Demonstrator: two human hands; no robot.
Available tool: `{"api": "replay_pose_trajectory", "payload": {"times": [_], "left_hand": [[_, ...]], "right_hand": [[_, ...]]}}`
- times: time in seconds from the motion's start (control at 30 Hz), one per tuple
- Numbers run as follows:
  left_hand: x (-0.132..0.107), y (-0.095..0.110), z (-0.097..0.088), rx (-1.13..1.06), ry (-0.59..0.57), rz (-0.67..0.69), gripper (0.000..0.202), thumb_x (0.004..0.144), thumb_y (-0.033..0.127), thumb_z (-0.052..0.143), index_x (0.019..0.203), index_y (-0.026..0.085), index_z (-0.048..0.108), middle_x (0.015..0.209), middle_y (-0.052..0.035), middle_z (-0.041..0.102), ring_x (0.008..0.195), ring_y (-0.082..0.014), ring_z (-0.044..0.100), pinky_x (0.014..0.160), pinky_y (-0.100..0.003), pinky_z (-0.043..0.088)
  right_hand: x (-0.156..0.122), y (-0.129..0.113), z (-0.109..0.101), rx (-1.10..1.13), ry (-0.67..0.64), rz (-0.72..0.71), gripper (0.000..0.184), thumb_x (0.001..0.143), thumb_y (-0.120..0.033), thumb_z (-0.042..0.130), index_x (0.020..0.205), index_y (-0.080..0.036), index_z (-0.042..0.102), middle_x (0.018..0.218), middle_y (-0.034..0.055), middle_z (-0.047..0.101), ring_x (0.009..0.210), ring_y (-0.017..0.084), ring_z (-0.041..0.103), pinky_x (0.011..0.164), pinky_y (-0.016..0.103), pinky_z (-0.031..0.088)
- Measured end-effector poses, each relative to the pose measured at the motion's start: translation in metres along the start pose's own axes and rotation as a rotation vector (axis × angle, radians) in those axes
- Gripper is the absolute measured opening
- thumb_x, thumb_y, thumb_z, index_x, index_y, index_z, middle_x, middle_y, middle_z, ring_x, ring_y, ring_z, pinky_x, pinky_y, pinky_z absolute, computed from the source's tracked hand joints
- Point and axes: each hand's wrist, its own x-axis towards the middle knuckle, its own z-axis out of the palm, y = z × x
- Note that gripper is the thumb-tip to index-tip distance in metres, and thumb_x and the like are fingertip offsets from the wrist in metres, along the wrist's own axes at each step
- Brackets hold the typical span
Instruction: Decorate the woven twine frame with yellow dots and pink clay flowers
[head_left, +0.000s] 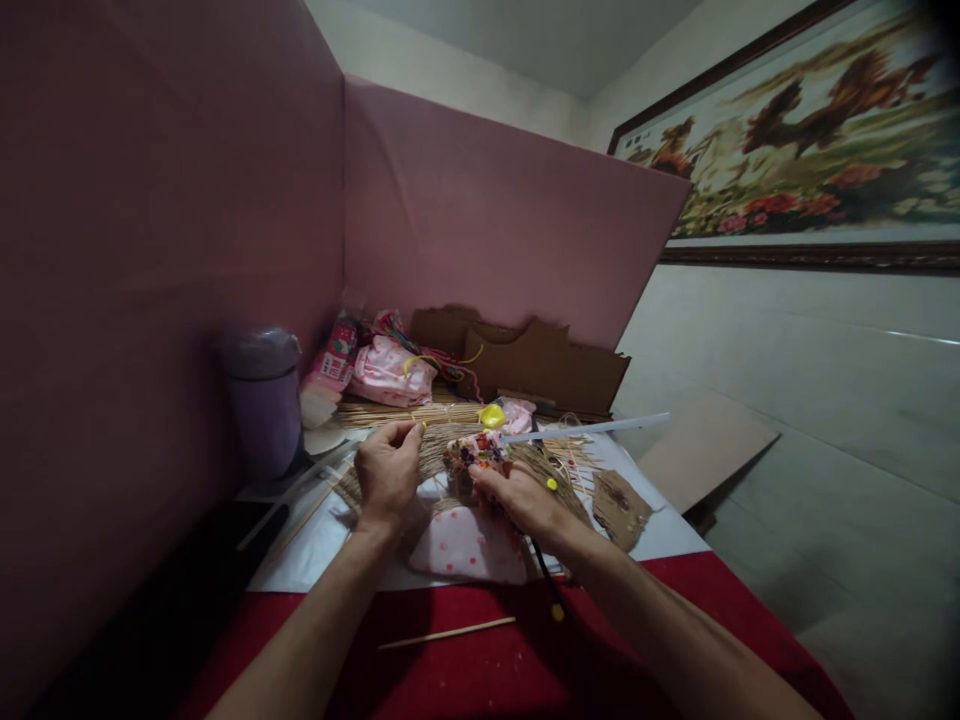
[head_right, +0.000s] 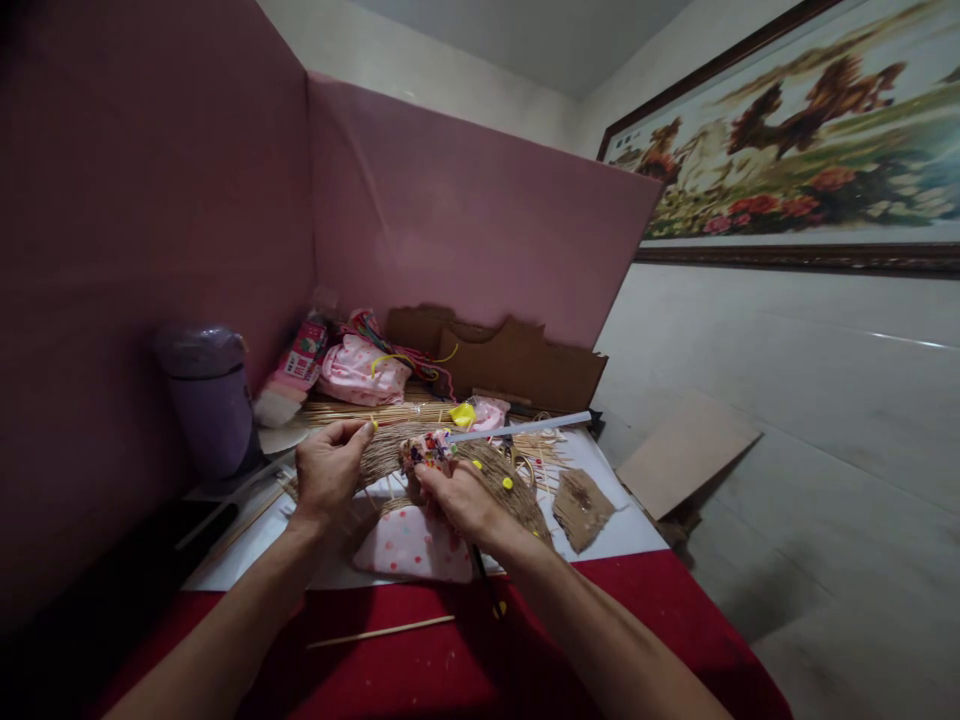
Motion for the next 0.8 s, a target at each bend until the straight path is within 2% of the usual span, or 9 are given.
{"api": "replay_pose_trajectory", "payload": {"times": [0.23,0.8], "left_hand": [[0.0002,-0.0002,-0.0005,0.010,0.001,-0.007,0.021,0.068,0.034,0.060,0.070,0.014,0.068,0.066,-0.0038,0.066,0.062,-0.0164,0.057,0.060,-0.026,0.042],[-0.0004,0.0033,-0.0016,0.058,0.013,0.003,0.021,0.069,0.033,0.059,0.070,0.014,0.069,0.066,-0.0041,0.067,0.062,-0.0163,0.058,0.061,-0.026,0.043]], "right_hand": [[0.0029,0.0044,-0.0015,0.029,-0.038,-0.004,0.034,0.081,-0.037,0.045,0.056,-0.016,0.053,0.047,-0.0016,0.048,0.042,0.009,0.041,0.040,0.021,0.029],[0.0036,0.0029,-0.0020,0.028,-0.028,-0.040,0.034,0.080,-0.038,0.048,0.054,-0.017,0.051,0.045,-0.0016,0.048,0.043,0.009,0.040,0.041,0.021,0.029]]}}
